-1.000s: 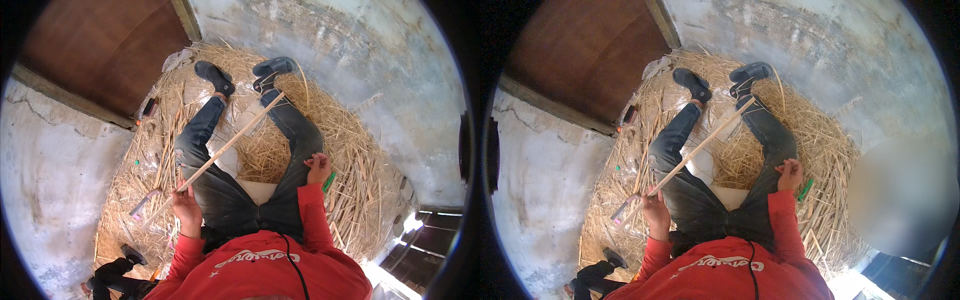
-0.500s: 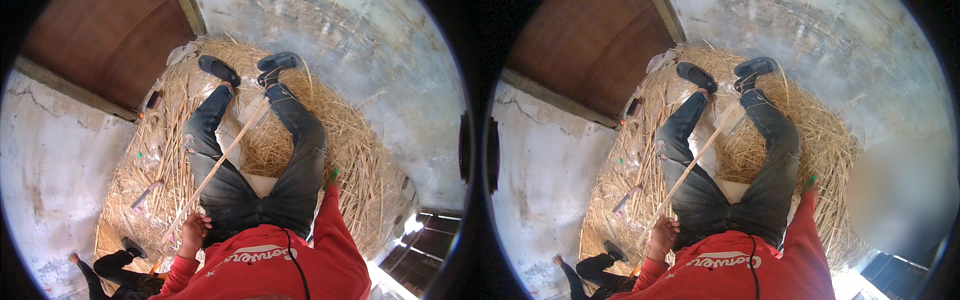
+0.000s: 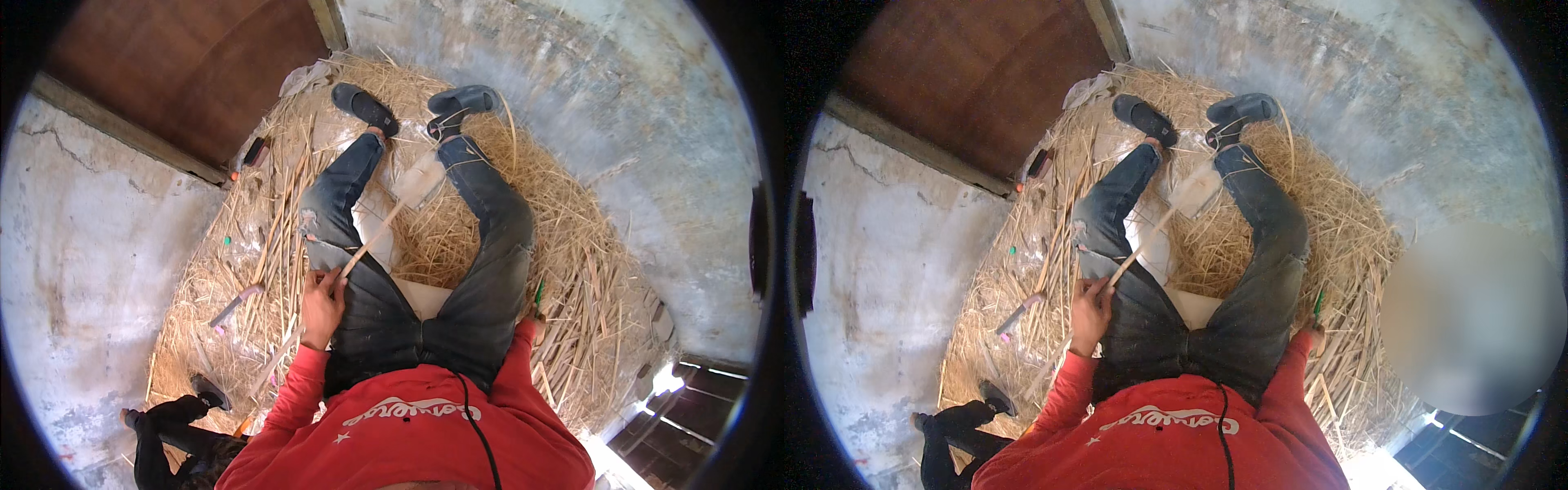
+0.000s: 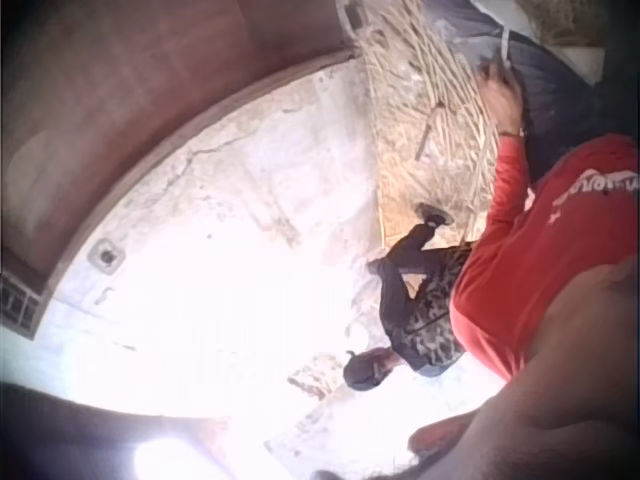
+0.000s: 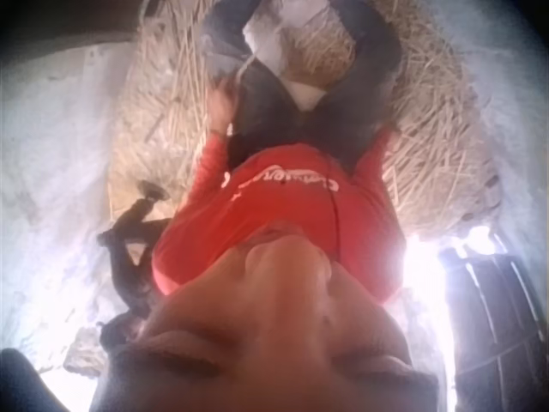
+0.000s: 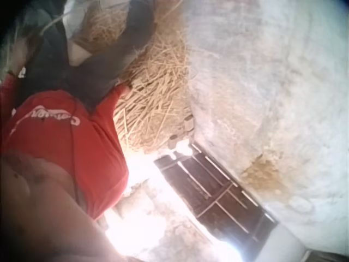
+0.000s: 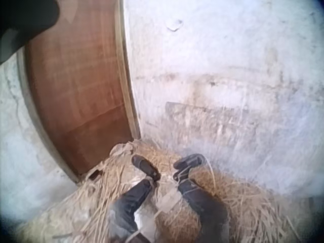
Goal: The person shaves a thin wooden strip using a small blade while sitting on a straw-covered floor.
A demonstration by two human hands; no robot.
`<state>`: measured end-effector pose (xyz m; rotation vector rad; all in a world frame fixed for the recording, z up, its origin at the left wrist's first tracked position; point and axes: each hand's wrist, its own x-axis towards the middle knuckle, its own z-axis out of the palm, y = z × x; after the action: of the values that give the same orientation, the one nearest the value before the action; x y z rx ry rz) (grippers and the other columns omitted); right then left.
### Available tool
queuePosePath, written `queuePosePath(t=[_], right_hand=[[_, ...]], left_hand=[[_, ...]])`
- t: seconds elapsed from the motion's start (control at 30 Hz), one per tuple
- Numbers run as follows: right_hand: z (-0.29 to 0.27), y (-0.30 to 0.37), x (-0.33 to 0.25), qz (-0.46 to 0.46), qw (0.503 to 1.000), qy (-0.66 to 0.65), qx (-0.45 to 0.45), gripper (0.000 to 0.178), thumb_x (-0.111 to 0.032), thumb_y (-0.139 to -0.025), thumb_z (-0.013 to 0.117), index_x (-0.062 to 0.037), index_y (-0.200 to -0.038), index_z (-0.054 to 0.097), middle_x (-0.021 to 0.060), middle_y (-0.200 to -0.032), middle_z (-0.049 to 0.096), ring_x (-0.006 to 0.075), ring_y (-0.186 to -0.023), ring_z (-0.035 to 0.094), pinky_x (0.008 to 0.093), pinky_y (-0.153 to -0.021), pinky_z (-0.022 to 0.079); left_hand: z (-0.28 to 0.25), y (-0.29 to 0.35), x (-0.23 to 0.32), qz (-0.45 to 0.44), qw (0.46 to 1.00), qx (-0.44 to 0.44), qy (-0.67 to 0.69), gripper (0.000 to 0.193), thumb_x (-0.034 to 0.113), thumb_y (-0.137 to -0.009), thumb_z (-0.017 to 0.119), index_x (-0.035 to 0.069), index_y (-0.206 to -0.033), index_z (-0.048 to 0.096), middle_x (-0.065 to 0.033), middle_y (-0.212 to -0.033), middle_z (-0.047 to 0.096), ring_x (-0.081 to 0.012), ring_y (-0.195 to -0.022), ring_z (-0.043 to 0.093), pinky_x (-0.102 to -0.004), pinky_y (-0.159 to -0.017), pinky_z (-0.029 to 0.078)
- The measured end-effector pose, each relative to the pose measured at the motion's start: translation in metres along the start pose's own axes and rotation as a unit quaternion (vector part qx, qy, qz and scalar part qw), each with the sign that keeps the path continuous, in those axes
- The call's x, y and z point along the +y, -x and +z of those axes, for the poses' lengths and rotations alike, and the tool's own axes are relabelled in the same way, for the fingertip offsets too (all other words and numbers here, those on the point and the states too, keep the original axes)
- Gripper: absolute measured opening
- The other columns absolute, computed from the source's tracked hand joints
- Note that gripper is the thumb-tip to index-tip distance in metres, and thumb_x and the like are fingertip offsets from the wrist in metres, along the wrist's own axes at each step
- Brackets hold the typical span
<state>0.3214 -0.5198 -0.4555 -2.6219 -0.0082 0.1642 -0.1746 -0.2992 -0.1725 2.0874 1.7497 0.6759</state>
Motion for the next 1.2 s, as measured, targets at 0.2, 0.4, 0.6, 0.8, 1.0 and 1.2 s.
queuePosePath(t=[0.2, 0.4, 0.6, 0.8, 1.0, 1.2], right_hand=[[-0.020, -0.013, 0.000, -0.016, 0.993, 0.000, 0.119, 0.064, -0.054, -0.087, 0.073, 0.0048, -0.113, 0.071, 0.0211, -0.089, 0.073, 0.0382, -0.084, 0.070, 0.0466, -0.077, 0.055], [-0.053, -0.061, -0.024, 0.007, 0.973, -0.203, -0.110, 0.071, -0.046, -0.097, 0.064, 0.0070, -0.141, 0.049, 0.0185, -0.087, 0.070, 0.0204, -0.063, 0.071, 0.0317, -0.047, 0.056], [-0.074, -0.032, -0.074, -0.016, 0.989, -0.116, -0.094, 0.047, -0.042, -0.100, 0.057, 0.0022, -0.115, 0.064, 0.0154, -0.073, 0.069, 0.0202, -0.060, 0.070, 0.0349, -0.047, 0.055], [-0.053, -0.083, 0.014, -0.030, 0.970, -0.231, -0.069, 0.035, -0.034, -0.091, 0.071, -0.0002, -0.089, 0.061, 0.0103, -0.065, 0.066, 0.0210, -0.047, 0.060, 0.0352, -0.047, 0.050], [-0.041, -0.045, 0.013, -0.097, 0.958, 0.209, -0.173, 0.056, -0.036, -0.075, 0.084, -0.0021, -0.114, 0.062, 0.0192, -0.098, 0.071, 0.0294, -0.085, 0.070, 0.0436, -0.074, 0.055], [-0.034, 0.040, -0.018, -0.040, 0.962, 0.259, 0.074, 0.054, -0.026, -0.082, 0.077, -0.0156, -0.132, 0.057, 0.0169, -0.142, 0.047, 0.0291, -0.136, 0.043, 0.0591, -0.108, 0.032]], left_hand=[[-0.011, -0.017, 0.030, -0.071, 0.989, -0.005, 0.128, 0.023, 0.020, -0.100, 0.063, -0.001, -0.109, 0.066, -0.0161, -0.088, 0.069, -0.0282, -0.072, 0.066, -0.0366, -0.070, 0.052], [-0.001, -0.028, 0.052, -0.089, 0.940, -0.051, 0.325, 0.024, 0.022, -0.103, 0.061, -0.002, -0.108, 0.063, -0.0007, -0.081, 0.062, -0.0078, -0.071, 0.053, -0.0246, -0.066, 0.045], [-0.010, -0.028, 0.067, -0.093, 0.935, -0.050, 0.339, 0.023, 0.020, -0.102, 0.062, -0.002, -0.107, 0.064, 0.0038, -0.079, 0.057, -0.0045, -0.071, 0.048, -0.0222, -0.064, 0.041], [0.003, -0.025, 0.062, -0.074, 0.926, -0.067, 0.363, 0.023, 0.019, -0.102, 0.063, -0.002, -0.107, 0.066, 0.0037, -0.078, 0.057, -0.0047, -0.071, 0.048, -0.0223, -0.064, 0.041], [0.012, -0.018, 0.053, -0.093, 0.926, -0.082, 0.356, 0.021, 0.018, -0.101, 0.063, -0.002, -0.107, 0.066, 0.0044, -0.077, 0.056, -0.0046, -0.070, 0.048, -0.0222, -0.063, 0.040], [0.023, -0.017, 0.054, -0.085, 0.920, -0.105, 0.367, 0.020, 0.018, -0.101, 0.063, -0.002, -0.106, 0.066, 0.0048, -0.076, 0.056, -0.0045, -0.070, 0.047, -0.0222, -0.063, 0.040]])
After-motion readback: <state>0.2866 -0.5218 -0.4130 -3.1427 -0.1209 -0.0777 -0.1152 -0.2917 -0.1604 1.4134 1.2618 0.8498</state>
